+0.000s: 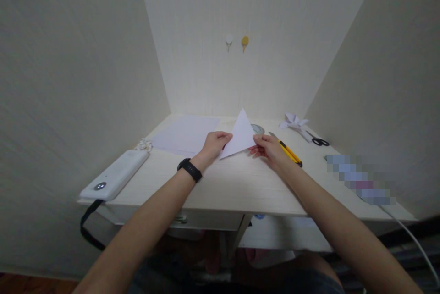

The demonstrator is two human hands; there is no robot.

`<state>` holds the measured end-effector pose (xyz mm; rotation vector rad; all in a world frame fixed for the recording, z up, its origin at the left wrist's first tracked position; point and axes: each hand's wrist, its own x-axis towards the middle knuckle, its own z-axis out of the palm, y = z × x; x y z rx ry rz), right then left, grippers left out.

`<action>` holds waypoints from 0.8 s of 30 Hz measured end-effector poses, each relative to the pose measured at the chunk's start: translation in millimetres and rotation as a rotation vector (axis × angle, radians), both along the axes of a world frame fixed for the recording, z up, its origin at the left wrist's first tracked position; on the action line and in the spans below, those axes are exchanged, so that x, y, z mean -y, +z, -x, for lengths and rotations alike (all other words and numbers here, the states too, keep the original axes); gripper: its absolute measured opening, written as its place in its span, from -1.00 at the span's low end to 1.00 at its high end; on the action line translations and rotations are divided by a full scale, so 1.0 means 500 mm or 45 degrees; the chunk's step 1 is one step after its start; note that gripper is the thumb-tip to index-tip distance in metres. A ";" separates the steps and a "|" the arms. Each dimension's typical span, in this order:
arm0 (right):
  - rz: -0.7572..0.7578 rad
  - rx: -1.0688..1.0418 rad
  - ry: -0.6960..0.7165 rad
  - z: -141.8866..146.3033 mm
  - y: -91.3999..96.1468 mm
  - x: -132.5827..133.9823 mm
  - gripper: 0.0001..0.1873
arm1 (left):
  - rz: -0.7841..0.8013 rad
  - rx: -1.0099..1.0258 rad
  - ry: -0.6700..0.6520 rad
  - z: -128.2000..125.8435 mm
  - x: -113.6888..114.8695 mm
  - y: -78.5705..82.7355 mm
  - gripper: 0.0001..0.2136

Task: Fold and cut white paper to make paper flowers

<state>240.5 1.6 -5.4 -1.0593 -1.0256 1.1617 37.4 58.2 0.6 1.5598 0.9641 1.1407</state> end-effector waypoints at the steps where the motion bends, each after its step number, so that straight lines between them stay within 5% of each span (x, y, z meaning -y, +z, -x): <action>1: -0.028 0.007 -0.037 0.001 -0.001 -0.001 -0.63 | -0.051 -0.051 0.041 0.000 0.001 -0.001 -0.69; 7: -0.192 0.078 -0.143 0.010 0.002 -0.003 -0.53 | -0.313 -0.331 0.004 -0.010 0.032 -0.001 -0.22; 12: -0.229 0.103 -0.109 0.018 0.013 0.005 -0.51 | -0.273 -0.315 -0.182 -0.019 0.042 -0.007 -0.23; 18: -0.222 0.034 -0.099 0.010 0.011 0.003 -0.47 | -0.038 0.039 -0.500 -0.027 0.032 -0.012 -0.22; 24: -0.253 0.131 -0.101 0.005 0.009 0.001 -0.46 | 0.043 0.102 -0.511 -0.026 0.045 0.010 -0.40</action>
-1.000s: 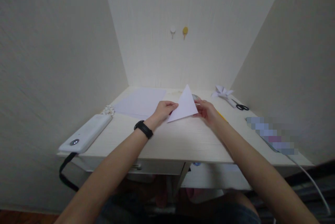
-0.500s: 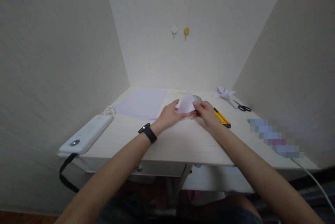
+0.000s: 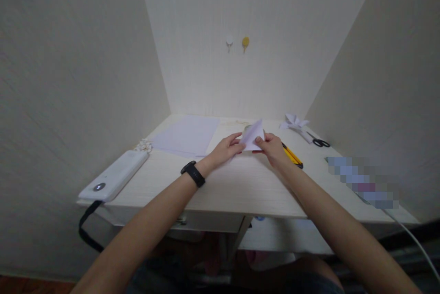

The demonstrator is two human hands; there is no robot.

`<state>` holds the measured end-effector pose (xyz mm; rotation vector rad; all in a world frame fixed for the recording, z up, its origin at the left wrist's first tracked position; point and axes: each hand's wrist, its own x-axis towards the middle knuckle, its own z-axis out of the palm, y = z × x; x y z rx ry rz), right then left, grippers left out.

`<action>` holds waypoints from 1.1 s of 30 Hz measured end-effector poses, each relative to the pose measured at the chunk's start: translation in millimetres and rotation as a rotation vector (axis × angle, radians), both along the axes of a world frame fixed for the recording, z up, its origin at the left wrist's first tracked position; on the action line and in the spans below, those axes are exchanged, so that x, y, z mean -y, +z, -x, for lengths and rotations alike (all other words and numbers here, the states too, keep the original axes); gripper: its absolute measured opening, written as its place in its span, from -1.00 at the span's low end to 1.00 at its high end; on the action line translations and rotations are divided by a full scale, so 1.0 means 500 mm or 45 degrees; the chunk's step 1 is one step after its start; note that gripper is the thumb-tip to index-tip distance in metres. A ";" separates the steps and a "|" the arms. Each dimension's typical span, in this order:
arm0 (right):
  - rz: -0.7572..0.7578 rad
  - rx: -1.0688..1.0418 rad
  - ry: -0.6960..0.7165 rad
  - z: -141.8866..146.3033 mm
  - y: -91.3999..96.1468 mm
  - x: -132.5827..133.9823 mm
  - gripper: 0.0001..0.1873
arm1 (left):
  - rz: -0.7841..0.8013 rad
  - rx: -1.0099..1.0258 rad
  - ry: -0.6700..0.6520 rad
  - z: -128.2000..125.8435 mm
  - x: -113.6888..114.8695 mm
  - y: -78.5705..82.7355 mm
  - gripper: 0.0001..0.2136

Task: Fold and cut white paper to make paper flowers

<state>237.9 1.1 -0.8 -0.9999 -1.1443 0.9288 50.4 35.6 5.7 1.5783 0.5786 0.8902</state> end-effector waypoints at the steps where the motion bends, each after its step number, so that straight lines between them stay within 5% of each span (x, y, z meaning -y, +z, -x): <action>1: 0.000 0.032 0.011 0.000 0.000 0.001 -0.49 | -0.039 -0.029 0.018 0.000 -0.001 0.000 -0.43; 4: 0.007 0.120 0.046 -0.001 -0.001 0.003 -0.57 | -0.110 -0.110 0.179 0.002 -0.011 -0.009 -0.58; 7: 0.005 0.133 0.061 -0.008 -0.003 0.002 -0.64 | 0.024 -0.049 0.319 0.008 -0.023 -0.017 -0.64; 13: 0.085 0.022 0.085 -0.042 -0.005 -0.007 -0.52 | 0.296 0.230 0.211 0.027 -0.024 0.007 -0.70; 23: 0.163 0.127 0.097 -0.069 -0.006 -0.013 -0.49 | 0.244 0.107 0.416 0.051 -0.053 0.010 -0.92; 33: 0.136 0.144 -0.017 -0.087 0.000 -0.014 -0.52 | 0.387 -0.020 0.263 0.071 -0.067 0.019 -0.89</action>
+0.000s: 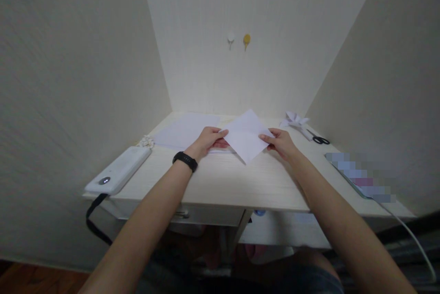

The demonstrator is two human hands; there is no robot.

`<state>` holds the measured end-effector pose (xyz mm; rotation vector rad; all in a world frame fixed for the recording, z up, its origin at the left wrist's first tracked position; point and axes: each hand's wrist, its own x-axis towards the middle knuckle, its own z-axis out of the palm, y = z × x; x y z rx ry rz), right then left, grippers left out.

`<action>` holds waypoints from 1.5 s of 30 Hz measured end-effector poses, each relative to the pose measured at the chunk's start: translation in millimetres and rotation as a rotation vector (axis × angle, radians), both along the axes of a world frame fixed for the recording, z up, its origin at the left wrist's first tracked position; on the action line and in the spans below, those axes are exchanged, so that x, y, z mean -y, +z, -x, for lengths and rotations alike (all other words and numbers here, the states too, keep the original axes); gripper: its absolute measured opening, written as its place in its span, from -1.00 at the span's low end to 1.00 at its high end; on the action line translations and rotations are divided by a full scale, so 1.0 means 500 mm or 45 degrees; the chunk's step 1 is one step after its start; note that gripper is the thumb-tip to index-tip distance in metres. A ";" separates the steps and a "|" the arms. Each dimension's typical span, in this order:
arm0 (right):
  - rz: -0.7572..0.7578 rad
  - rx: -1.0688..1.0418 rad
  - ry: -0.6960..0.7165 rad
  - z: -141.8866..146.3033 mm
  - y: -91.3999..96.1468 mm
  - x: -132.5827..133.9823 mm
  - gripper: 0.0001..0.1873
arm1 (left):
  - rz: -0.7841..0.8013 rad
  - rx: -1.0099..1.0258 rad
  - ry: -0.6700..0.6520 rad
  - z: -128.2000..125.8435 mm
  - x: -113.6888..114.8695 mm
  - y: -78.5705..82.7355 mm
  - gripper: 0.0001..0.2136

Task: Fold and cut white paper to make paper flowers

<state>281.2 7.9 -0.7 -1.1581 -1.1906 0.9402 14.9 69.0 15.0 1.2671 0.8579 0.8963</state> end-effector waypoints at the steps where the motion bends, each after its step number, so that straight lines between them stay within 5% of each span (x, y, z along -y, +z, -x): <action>1: 0.013 -0.013 0.038 -0.001 0.001 0.002 -0.53 | 0.002 0.009 0.006 0.002 -0.003 -0.001 -0.88; 6: 0.105 -0.197 0.245 -0.006 0.006 0.007 -0.58 | -0.022 0.120 -0.016 0.007 -0.013 -0.004 -0.86; 12: 0.114 -0.320 0.208 -0.023 0.012 0.004 -0.65 | 0.057 0.068 -0.097 0.009 -0.001 0.006 -0.89; 18: 0.032 -0.265 0.328 -0.034 0.025 0.023 0.00 | 0.111 0.108 -0.009 0.010 -0.005 0.006 -0.93; 21: 0.054 -0.142 0.315 -0.030 0.024 0.023 0.06 | 0.125 0.048 0.046 0.008 -0.003 0.009 -0.92; 25: 0.068 -0.027 0.291 -0.029 0.015 0.017 -0.12 | 0.113 -0.001 0.064 0.004 0.001 0.012 -0.92; 28: 0.143 -0.010 0.432 -0.035 0.011 0.015 -0.37 | 0.092 0.072 0.032 0.004 -0.003 0.010 -0.91; 31: 0.243 0.010 0.583 -0.039 0.009 0.014 -0.37 | 0.078 0.132 0.008 0.007 -0.008 0.009 -0.77; 35: 0.184 -0.017 0.500 -0.035 0.006 0.013 -0.55 | 0.038 0.164 -0.110 0.019 -0.003 0.015 -0.54; 41: 0.191 -0.031 0.547 -0.034 0.003 0.016 -0.63 | 0.137 0.188 -0.409 0.030 0.012 0.025 -0.56; 45: 0.215 0.026 0.576 -0.039 0.000 0.014 -0.70 | 0.240 0.131 -0.415 0.015 0.014 0.017 -0.62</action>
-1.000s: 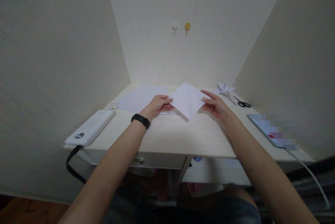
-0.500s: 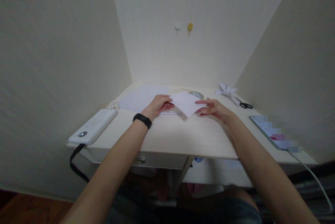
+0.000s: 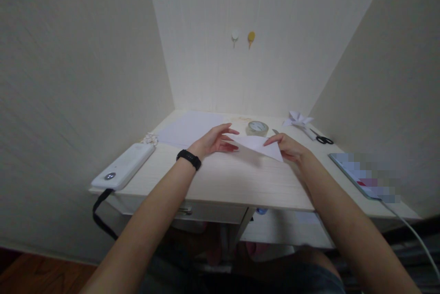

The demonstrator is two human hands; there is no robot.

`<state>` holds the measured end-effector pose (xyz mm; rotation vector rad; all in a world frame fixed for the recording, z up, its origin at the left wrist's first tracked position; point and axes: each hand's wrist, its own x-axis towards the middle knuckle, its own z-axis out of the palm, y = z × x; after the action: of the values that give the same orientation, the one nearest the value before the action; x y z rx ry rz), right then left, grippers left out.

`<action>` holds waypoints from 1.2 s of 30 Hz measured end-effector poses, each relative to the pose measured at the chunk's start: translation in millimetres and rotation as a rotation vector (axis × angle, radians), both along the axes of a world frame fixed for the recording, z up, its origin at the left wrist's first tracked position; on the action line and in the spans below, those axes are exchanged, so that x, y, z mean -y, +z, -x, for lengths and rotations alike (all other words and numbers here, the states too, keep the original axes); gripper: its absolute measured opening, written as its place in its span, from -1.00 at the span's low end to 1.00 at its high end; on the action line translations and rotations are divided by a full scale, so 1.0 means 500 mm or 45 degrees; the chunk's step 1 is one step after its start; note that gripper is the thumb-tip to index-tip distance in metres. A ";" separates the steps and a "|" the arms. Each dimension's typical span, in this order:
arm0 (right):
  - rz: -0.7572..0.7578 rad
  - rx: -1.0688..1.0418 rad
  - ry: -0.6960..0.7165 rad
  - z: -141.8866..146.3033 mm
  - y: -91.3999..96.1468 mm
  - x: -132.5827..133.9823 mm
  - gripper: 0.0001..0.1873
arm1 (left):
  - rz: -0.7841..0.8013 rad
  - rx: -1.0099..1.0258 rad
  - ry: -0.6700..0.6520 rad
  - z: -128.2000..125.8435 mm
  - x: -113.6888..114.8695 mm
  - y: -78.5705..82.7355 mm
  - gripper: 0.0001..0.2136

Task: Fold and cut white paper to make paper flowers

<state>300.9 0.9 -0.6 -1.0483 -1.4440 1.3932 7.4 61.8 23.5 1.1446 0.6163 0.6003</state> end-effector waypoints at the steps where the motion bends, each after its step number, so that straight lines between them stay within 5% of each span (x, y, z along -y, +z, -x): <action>1: 0.000 0.011 0.000 -0.001 0.000 -0.001 -0.71 | 0.001 -0.014 0.025 -0.005 0.001 -0.002 -0.66; 4: 0.000 0.052 0.023 -0.001 0.000 -0.001 -0.73 | -0.066 -0.039 0.069 -0.016 0.004 -0.006 -0.82; 12: -0.033 0.182 0.168 0.018 0.018 0.014 -0.75 | -0.243 -0.120 0.182 -0.019 0.011 -0.010 -0.67; 20: 0.015 0.143 -0.009 0.024 0.011 0.010 -0.78 | -0.239 -0.152 0.439 -0.022 0.006 -0.016 -0.82; 30: 0.058 -0.064 -0.087 0.050 -0.010 0.000 -0.64 | -0.272 -0.153 0.012 -0.024 0.020 -0.009 -0.71; 36: -0.140 -0.107 -0.268 0.091 -0.012 0.002 -0.59 | -0.413 -0.215 -0.075 -0.035 0.028 -0.008 -0.82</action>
<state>255.6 -0.3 -6.4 -1.0279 -1.2942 1.1806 24.8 48.0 19.6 1.5246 0.6412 0.5700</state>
